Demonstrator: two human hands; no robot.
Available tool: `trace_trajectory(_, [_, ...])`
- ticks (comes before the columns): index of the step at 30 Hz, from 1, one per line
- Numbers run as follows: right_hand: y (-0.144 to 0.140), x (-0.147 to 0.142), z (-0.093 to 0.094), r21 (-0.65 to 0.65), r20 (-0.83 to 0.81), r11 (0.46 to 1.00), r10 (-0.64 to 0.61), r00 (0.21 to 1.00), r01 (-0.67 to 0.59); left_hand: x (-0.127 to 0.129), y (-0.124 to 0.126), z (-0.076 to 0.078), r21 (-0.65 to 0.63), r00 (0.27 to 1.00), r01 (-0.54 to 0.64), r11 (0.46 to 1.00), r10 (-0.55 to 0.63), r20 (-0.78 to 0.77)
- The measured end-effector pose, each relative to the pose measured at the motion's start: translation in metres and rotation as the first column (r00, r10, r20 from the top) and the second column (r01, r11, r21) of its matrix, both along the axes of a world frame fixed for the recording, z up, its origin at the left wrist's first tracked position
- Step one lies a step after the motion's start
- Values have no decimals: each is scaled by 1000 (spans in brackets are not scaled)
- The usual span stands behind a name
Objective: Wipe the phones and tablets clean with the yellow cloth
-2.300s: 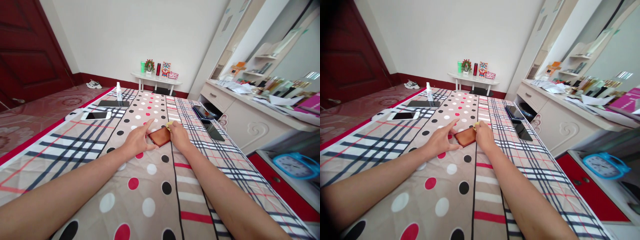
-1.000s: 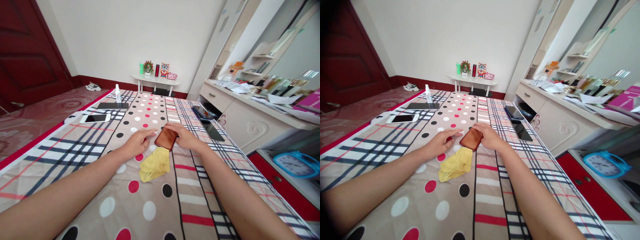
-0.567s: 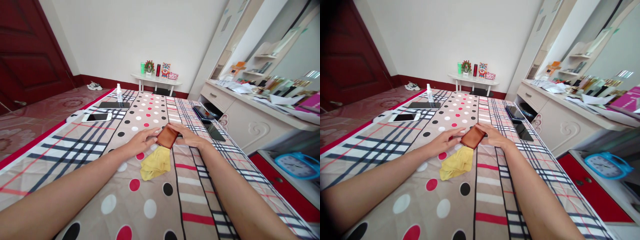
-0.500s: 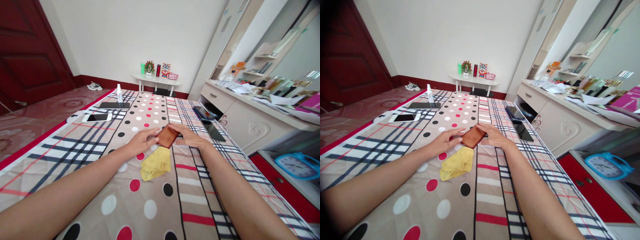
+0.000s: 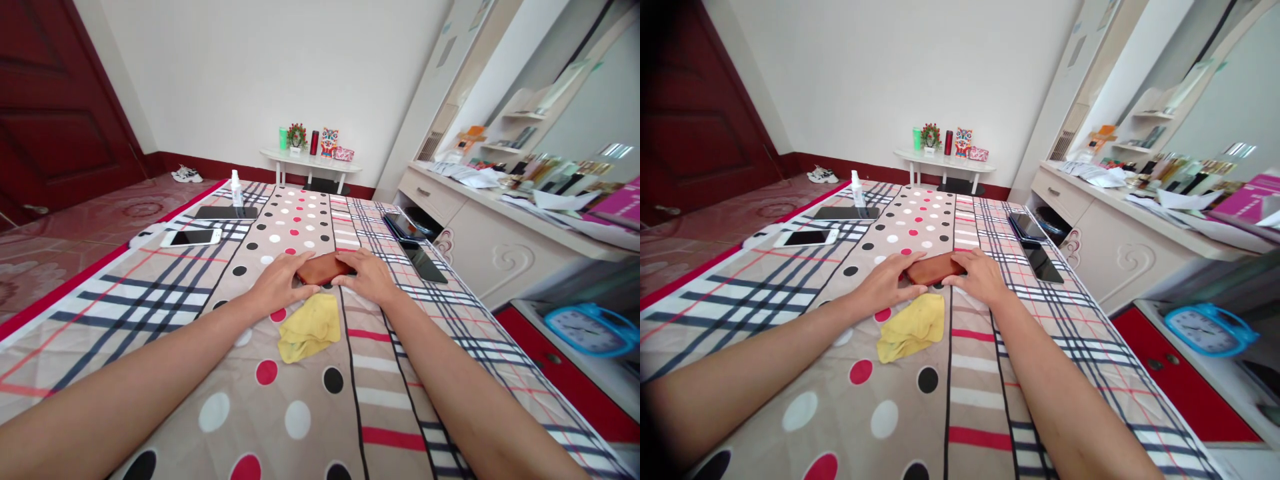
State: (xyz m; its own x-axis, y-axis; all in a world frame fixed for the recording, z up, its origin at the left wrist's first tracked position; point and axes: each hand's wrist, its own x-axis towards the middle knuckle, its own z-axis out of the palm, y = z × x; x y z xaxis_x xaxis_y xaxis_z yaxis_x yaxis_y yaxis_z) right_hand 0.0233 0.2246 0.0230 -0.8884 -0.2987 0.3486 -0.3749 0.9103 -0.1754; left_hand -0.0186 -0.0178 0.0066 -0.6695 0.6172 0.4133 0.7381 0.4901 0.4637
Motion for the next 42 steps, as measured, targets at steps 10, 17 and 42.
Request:
trace_trajectory(10, [-16,-1,3,-316,-147,938,-198,969,144,-5,-4,3,279,963,-141,950,65,263])
trace_trajectory(17, [-37,4,3,-263,94,965,8,996,17,-16,-4,-3,409,854,-324,853,77,515])
trace_trajectory(42, [96,7,22,-140,-34,467,-884,467,873,-16,-6,-1,520,722,-318,793,-153,675])
